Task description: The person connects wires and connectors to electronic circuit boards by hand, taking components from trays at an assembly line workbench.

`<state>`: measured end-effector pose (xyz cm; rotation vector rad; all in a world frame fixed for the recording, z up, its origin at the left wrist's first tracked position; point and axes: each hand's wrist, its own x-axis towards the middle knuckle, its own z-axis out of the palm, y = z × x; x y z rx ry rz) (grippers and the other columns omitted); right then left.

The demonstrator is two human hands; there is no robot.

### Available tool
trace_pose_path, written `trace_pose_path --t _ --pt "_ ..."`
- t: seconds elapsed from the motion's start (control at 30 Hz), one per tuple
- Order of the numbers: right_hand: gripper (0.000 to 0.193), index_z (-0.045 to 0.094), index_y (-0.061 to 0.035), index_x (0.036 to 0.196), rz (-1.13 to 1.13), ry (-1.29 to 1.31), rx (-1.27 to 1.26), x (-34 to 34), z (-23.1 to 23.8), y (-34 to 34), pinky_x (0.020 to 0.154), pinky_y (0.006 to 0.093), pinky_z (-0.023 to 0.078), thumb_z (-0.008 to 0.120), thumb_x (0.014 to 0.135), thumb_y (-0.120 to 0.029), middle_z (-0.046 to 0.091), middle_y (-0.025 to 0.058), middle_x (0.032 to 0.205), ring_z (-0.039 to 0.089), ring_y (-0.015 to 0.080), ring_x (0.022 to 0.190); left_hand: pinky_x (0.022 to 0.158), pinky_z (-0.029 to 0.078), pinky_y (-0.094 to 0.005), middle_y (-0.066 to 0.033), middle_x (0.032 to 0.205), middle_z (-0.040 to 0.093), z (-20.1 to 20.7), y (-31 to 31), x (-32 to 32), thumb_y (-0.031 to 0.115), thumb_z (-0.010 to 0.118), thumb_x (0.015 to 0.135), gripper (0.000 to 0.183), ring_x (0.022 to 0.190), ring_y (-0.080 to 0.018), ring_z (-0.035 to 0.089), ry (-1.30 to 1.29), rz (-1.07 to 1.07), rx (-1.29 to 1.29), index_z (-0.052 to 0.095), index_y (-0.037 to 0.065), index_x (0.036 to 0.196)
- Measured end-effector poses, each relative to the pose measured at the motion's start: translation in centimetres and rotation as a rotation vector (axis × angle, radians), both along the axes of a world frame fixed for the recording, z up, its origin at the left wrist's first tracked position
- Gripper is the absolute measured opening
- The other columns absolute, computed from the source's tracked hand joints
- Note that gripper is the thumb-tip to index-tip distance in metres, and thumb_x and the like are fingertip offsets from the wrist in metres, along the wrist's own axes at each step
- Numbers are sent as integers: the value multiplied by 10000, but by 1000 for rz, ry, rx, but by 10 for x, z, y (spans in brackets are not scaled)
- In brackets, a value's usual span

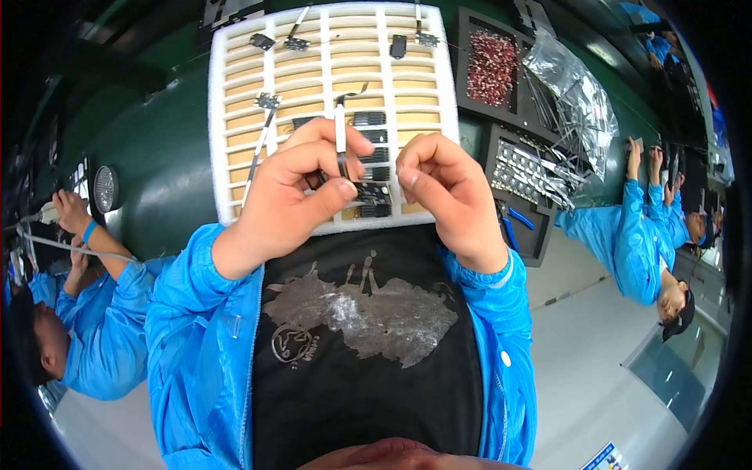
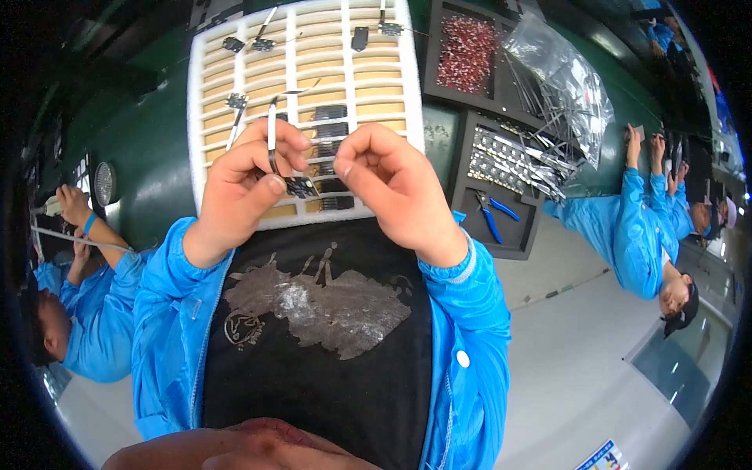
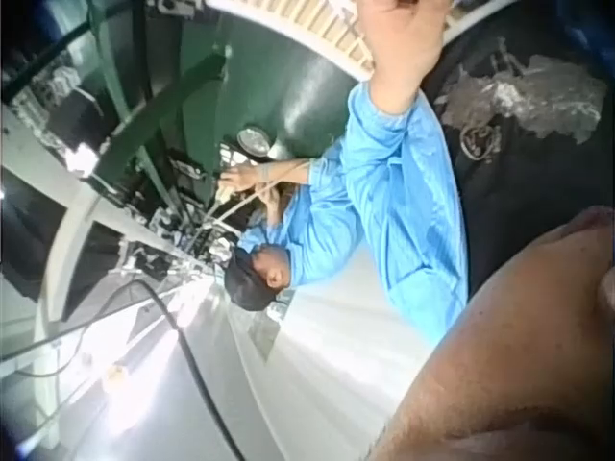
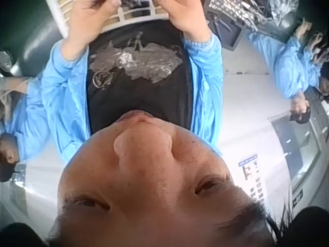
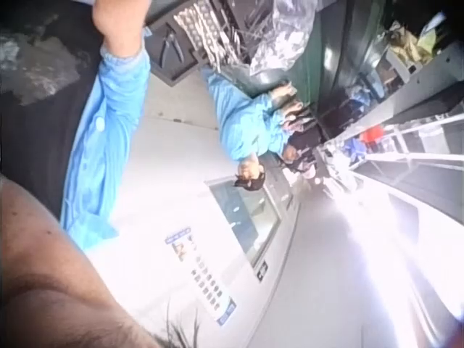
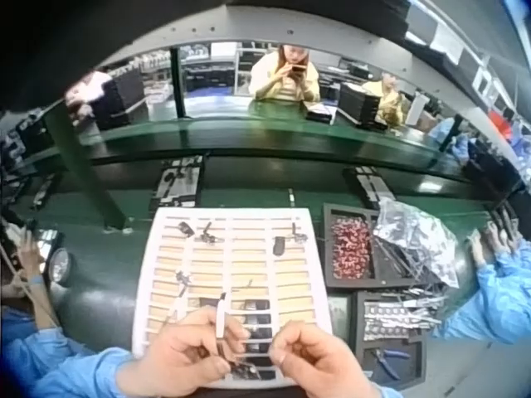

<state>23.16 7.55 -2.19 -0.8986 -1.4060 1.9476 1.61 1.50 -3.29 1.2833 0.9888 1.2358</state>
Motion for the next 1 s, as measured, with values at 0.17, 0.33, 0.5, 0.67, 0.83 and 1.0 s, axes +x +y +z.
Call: trace_pose_path --t 0.17,0.33,0.5,0.67,0.83,1.0 --pt "43 561 -31 990 108 82 -42 0 4 -6 652 180 363 580 957 -10 517 -47 870 451 10 763 867 483 -307 -107 1168 547 3 -3 -2 15 684 852 120 949 -158 582 70 -29 105 583 38 790" --pt "17 544 -32 922 170 63 -113 -4 7 -7 673 237 419 542 928 -17 529 30 928 485 89 786 774 492 -289 -91 1094 559 3 -5 -7 32 721 829 120 904 -157 582 159 -34 203 604 35 799" --pt "9 544 -30 933 227 79 -131 -5 3 -6 698 228 415 544 930 -21 535 25 930 489 83 801 687 480 -277 -79 1009 579 7 -8 -10 52 752 811 133 856 -164 578 241 -23 242 620 33 810" --pt "70 570 -9 1003 214 80 -182 -10 4 -7 784 228 438 543 940 5 578 17 964 544 80 890 663 468 -286 -85 925 583 8 -5 -9 44 772 773 140 815 -202 578 352 -12 333 635 27 792" --pt "136 601 11 1057 228 11 -82 -13 -3 -6 809 228 480 620 923 28 652 24 964 604 82 870 647 456 -299 -87 904 568 5 -9 -10 54 794 742 164 782 -209 562 428 -2 324 642 27 799" --pt "87 655 6 974 182 -123 52 -14 0 -7 698 221 470 674 889 14 678 20 892 595 72 774 632 444 -308 -83 885 546 7 -9 -11 62 800 731 179 755 -212 546 507 -22 355 642 27 806"
